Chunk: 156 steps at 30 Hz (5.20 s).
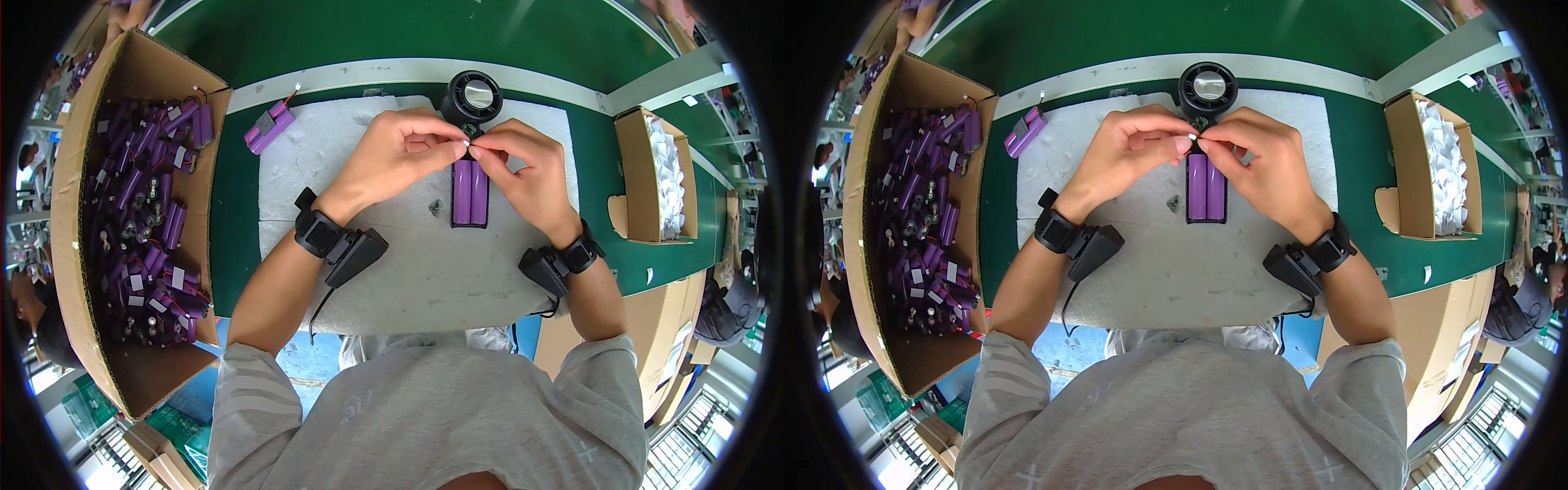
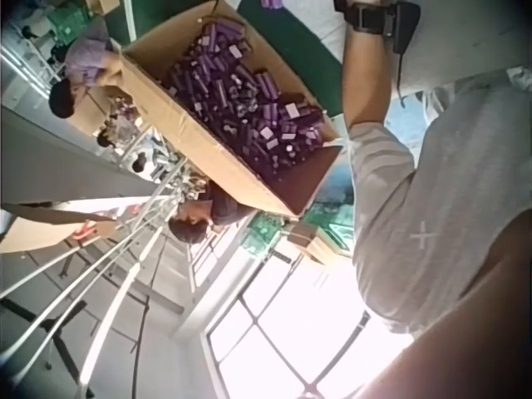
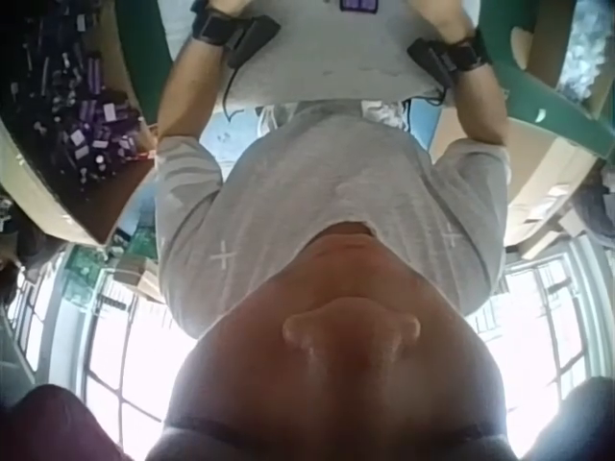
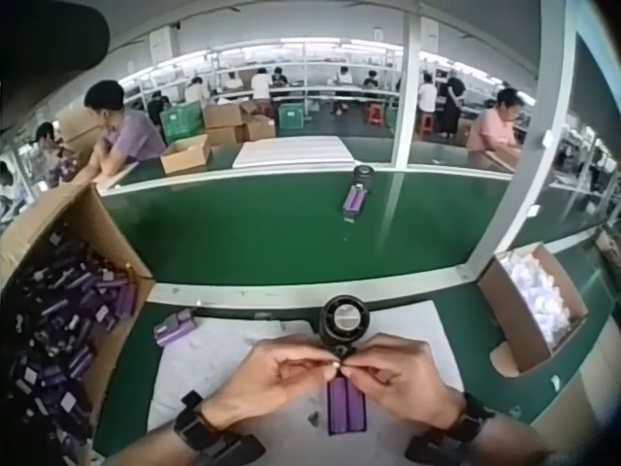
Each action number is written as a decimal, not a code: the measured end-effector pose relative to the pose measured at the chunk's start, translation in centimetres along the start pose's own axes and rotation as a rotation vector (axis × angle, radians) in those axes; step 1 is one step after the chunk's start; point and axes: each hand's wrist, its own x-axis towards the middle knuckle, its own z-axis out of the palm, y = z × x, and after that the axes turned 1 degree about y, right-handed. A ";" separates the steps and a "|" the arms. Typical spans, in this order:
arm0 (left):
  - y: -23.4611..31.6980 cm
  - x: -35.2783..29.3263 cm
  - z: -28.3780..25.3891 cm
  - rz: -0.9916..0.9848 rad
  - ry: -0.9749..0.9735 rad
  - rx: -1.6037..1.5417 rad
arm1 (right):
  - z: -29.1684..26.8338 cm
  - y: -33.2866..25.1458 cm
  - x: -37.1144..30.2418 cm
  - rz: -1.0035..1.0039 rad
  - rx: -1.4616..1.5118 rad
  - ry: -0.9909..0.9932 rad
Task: The person picks up a battery pack and a fan assembly, then connects the battery pack's wire to the circuit board on the fan. After setting the fan aside, the person picks up a single battery and wraps a piece of tape around it by hand.
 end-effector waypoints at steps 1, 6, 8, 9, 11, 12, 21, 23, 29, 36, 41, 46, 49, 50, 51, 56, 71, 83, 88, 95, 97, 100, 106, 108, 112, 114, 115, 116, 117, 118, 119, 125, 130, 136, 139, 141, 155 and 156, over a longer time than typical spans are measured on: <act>-0.1 0.1 -0.1 0.002 0.004 -0.002 | 0.0 0.0 0.0 0.001 -0.008 0.015; -0.4 0.2 -0.5 0.044 -0.031 0.060 | 0.0 -0.1 0.0 0.013 -0.009 0.000; -0.3 0.1 -0.4 0.052 -0.022 0.074 | 0.0 -0.3 0.0 0.101 0.054 -0.032; -0.4 0.1 -0.4 0.054 -0.018 0.072 | -0.1 -0.3 0.0 0.145 0.085 -0.048; -0.4 0.0 -0.4 0.051 -0.008 0.057 | -0.1 -0.4 0.0 0.157 0.088 -0.074; -0.4 0.0 -0.3 0.050 -0.003 0.050 | -0.2 -0.4 0.0 0.170 0.094 -0.095; -1.0 0.1 -0.8 0.152 -0.023 0.115 | 0.2 -0.9 0.1 0.278 0.142 -0.139; -1.0 0.0 -1.0 0.141 -0.055 0.127 | 0.3 -0.8 0.0 0.268 0.147 -0.143; -0.7 -0.1 -0.7 0.074 -0.103 0.121 | 0.2 -0.9 -0.3 0.242 0.122 -0.157; -0.3 0.1 -1.1 -0.002 -0.130 -0.017 | 0.1 -0.9 0.0 0.296 0.143 -0.162; 0.0 0.1 -1.1 -0.080 -0.112 -0.050 | 0.3 -0.8 0.0 0.322 0.171 -0.124; -0.1 0.2 -1.0 -0.028 -0.096 -0.082 | 0.3 -0.8 -0.1 0.323 0.167 -0.137; 0.2 0.2 -1.2 0.002 -0.122 -0.008 | 0.4 -0.9 0.0 0.288 0.163 -0.121; -0.1 0.2 -1.3 0.018 -0.142 0.020 | 0.4 -0.9 0.0 0.280 0.160 -0.128; -0.4 0.2 -1.3 0.034 -0.161 0.048 | 0.4 -0.9 0.0 0.279 0.152 -0.131; -0.1 0.2 -1.3 -0.013 -0.156 0.064 | 0.5 -0.8 -0.3 0.275 0.136 -0.133; -0.3 0.4 -1.4 -0.012 -0.125 -0.074 | 0.7 -0.2 -0.2 0.300 0.144 -0.117; -0.5 0.3 -1.3 -0.002 -0.070 -0.043 | 0.9 0.0 -0.4 0.254 0.108 -0.074; -0.3 0.3 -1.2 -0.002 -0.071 -0.017 | 0.9 -0.2 -0.4 0.257 0.091 -0.059; -0.7 0.3 -1.2 0.037 -0.059 -0.023 | 1.1 -0.1 -0.5 0.258 0.094 -0.050; -0.9 0.2 -1.2 0.042 -0.061 -0.038 | 1.1 -0.2 -0.4 0.254 0.115 -0.049; -0.9 0.3 -1.1 0.052 -0.058 -0.033 | 1.1 -0.3 -0.4 0.251 0.099 -0.044; -0.8 0.2 -1.0 0.081 -0.034 0.042 | 1.3 -0.2 -0.5 0.226 0.084 -0.034; -0.9 0.3 -0.8 0.135 -0.020 0.108 | 1.3 -0.3 -0.3 0.215 0.084 -0.033; -0.9 0.1 -0.5 0.224 -0.009 0.154 | 0.9 -0.2 -0.2 0.133 0.013 -0.036; -0.6 0.1 -0.4 0.220 -0.012 0.176 | 1.0 -0.2 -0.2 0.094 -0.023 -0.036; -0.5 0.1 -0.4 0.219 -0.014 0.198 | 1.1 -0.2 -0.3 0.141 0.007 0.013; -0.4 0.1 -0.3 0.219 -0.016 0.220 | 1.1 -0.2 -0.3 0.188 0.036 0.062; -0.3 0.1 -0.2 0.216 -0.017 0.220 | 1.2 -0.2 -0.4 0.235 0.066 0.110; -0.1 0.1 -0.2 0.187 -0.004 0.227 | 1.2 -0.3 -0.3 0.238 0.067 0.111; 0.0 0.0 -0.1 0.158 0.010 0.234 | 1.1 -0.4 -0.2 0.194 0.012 0.082; -0.5 0.1 0.0 0.172 0.043 0.189 | 0.8 -0.3 0.1 0.094 -0.114 0.017; -0.4 0.1 -0.3 0.211 0.065 0.330 | 0.9 -0.2 0.0 0.053 -0.132 0.041; -0.6 -0.1 -0.3 0.261 0.079 0.391 | 0.8 0.0 -0.1 0.083 -0.110 0.045; -0.6 0.0 -0.3 0.280 0.086 0.416 | 0.9 0.1 -0.1 0.078 -0.107 0.052; -0.7 0.1 -0.3 0.289 0.088 0.428 | 0.9 0.2 -0.1 0.079 -0.109 0.059; -0.7 0.3 0.0 0.275 0.095 0.372 | 0.8 -0.5 0.2 0.126 -0.139 0.024; -0.8 0.3 0.0 0.280 0.103 0.349 | 0.8 -0.4 0.2 0.153 -0.102 0.020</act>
